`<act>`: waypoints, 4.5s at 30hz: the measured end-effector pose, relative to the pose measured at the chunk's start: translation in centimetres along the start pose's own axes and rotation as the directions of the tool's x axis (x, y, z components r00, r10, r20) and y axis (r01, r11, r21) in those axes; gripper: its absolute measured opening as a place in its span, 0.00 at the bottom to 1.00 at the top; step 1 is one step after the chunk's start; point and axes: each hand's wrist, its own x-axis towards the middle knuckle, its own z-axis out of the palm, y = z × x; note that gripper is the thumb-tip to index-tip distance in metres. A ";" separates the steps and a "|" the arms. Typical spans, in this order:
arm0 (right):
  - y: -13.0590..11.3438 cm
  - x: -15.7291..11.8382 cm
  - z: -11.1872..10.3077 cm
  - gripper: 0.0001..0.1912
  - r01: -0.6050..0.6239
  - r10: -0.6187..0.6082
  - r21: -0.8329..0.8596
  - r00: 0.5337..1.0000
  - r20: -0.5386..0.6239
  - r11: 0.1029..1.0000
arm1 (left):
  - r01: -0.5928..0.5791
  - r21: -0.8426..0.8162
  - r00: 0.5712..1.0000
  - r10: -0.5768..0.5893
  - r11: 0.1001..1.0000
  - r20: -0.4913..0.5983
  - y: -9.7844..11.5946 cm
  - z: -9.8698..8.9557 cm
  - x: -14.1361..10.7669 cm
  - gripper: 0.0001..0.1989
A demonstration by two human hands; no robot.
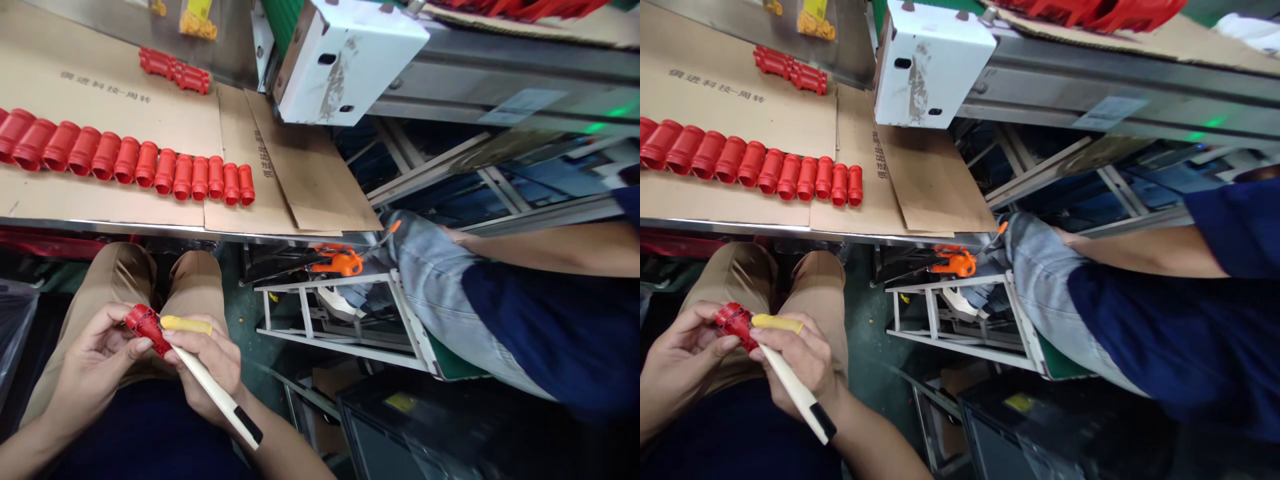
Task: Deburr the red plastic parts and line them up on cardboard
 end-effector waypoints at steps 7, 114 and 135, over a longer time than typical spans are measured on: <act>-0.4 -0.5 0.5 0.12 -0.005 0.005 -0.003 1.000 -0.026 1.000 | 0.014 -0.002 1.000 -0.014 1.000 -0.010 -0.5 -0.3 -0.5 0.06; -0.4 -0.3 -0.2 0.12 0.046 -0.040 -0.077 0.996 0.074 0.996 | 0.109 -0.058 0.989 -0.114 0.992 -0.093 -0.2 0.2 -0.8 0.16; 0.1 2.2 -1.0 0.21 -0.853 0.790 0.261 0.518 0.328 0.451 | 0.193 0.010 0.974 -0.193 0.981 0.121 0.0 -1.0 -0.9 0.16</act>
